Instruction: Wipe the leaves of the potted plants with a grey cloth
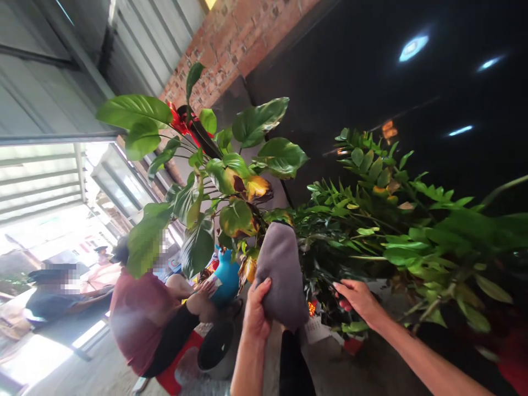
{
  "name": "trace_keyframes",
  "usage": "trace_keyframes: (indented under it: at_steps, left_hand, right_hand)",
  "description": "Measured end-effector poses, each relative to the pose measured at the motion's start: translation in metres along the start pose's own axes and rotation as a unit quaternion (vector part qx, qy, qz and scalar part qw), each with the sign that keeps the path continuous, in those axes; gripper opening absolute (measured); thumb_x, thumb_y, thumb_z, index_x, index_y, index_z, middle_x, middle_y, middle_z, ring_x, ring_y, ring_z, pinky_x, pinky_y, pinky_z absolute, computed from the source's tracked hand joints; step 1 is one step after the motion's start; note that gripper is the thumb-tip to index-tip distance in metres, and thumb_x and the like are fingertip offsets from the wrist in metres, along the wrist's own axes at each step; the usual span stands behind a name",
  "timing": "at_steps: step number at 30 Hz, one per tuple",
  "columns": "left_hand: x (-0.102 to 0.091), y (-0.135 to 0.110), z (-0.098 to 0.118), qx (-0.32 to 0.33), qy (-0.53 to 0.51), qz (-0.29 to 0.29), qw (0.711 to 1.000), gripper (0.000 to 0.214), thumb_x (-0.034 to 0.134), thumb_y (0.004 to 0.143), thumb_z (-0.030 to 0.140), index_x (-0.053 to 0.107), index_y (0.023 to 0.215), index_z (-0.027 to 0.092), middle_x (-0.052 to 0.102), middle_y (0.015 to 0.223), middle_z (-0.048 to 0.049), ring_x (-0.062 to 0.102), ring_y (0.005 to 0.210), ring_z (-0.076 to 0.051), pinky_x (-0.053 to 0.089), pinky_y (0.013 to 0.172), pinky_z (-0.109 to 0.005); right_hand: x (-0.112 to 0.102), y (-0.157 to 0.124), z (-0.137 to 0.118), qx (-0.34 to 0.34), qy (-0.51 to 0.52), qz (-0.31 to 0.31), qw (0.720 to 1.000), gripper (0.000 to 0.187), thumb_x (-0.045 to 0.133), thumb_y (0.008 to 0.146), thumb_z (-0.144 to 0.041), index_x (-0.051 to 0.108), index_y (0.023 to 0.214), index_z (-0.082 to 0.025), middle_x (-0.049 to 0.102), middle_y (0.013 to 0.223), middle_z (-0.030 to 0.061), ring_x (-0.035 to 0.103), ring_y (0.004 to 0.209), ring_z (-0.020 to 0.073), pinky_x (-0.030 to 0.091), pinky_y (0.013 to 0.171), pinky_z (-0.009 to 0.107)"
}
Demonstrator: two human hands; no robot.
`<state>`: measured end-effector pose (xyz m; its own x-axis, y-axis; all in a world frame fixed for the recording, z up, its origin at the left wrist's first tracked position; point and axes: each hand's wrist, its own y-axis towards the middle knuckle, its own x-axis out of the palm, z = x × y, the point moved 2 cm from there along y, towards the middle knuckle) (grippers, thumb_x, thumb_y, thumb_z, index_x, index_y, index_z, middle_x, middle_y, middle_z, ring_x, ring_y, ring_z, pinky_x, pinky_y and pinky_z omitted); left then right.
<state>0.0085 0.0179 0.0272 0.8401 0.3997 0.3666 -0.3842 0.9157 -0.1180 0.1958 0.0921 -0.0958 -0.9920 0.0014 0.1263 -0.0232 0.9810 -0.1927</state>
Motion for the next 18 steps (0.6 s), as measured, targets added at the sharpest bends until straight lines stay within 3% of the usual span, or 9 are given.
trace_keyframes:
  at_steps: [2,5,8,11,13,15,18]
  left_hand:
    - [0.0,-0.001,-0.031,-0.032,0.02,-0.016,0.999,0.037,0.083,0.038,0.031,0.071,0.07,0.017,0.073,0.064,-0.0016,0.063,0.057,-0.017,0.049,0.06,-0.027]
    - [-0.006,-0.014,-0.072,-0.129,0.082,-0.101,0.983,0.036,0.084,0.039,0.031,0.073,0.068,0.014,0.07,0.058,-0.0039,0.06,0.053,-0.016,0.045,0.057,-0.027]
    - [-0.003,-0.018,-0.062,-0.144,0.068,-0.123,0.98,0.039,0.085,0.036,0.03,0.073,0.069,0.013,0.07,0.059,-0.0047,0.059,0.053,-0.017,0.044,0.056,-0.027]
    - [0.015,0.001,-0.02,-0.053,-0.004,-0.077,0.996,0.041,0.085,0.036,0.029,0.072,0.073,0.015,0.071,0.064,-0.003,0.06,0.056,-0.016,0.044,0.057,-0.026]
    - [0.028,0.019,-0.005,0.003,-0.05,-0.036,0.998,0.041,0.084,0.038,0.029,0.07,0.074,0.017,0.071,0.067,-0.001,0.061,0.06,-0.015,0.045,0.061,-0.026]
    - [0.034,0.03,-0.013,0.019,-0.054,-0.011,0.998,0.038,0.081,0.04,0.03,0.069,0.073,0.018,0.07,0.067,0.0,0.061,0.062,-0.015,0.046,0.064,-0.027]
    - [0.023,0.021,-0.061,-0.057,0.041,-0.023,0.997,0.026,0.075,0.04,0.027,0.066,0.062,0.016,0.066,0.057,-0.0013,0.056,0.055,-0.016,0.042,0.059,-0.028]
  right_hand:
    - [-0.008,-0.005,0.007,0.021,-0.01,0.007,1.0,0.018,0.059,0.067,-0.031,0.056,0.053,-0.021,0.06,0.048,-0.0029,0.054,0.038,0.0119,0.04,0.038,0.023]
    - [-0.019,-0.011,0.014,0.04,-0.024,0.01,0.999,0.016,0.058,0.064,-0.024,0.055,0.049,-0.021,0.057,0.041,-0.0028,0.052,0.033,0.0129,0.037,0.036,0.023]
    - [-0.025,-0.013,0.015,0.043,-0.029,0.01,0.999,0.018,0.058,0.064,-0.023,0.055,0.046,-0.021,0.058,0.041,-0.0015,0.054,0.034,0.0141,0.037,0.036,0.024]
    - [-0.026,-0.014,0.011,0.039,-0.022,0.02,0.999,0.018,0.057,0.068,-0.026,0.057,0.05,-0.021,0.063,0.048,-0.0005,0.058,0.04,0.0139,0.042,0.04,0.023]
    - [-0.025,-0.014,0.008,0.031,-0.013,0.025,0.999,0.015,0.057,0.069,-0.027,0.06,0.056,-0.021,0.065,0.052,-0.0001,0.06,0.044,0.0135,0.044,0.042,0.023]
    - [-0.022,-0.014,0.007,0.024,-0.005,0.025,0.999,0.013,0.058,0.069,-0.028,0.06,0.058,-0.021,0.066,0.054,0.0002,0.06,0.045,0.0134,0.044,0.043,0.022]
    - [-0.02,-0.014,0.008,0.023,-0.003,0.019,1.0,0.015,0.06,0.067,-0.027,0.056,0.054,-0.021,0.063,0.049,-0.0007,0.058,0.043,0.0139,0.04,0.04,0.022]
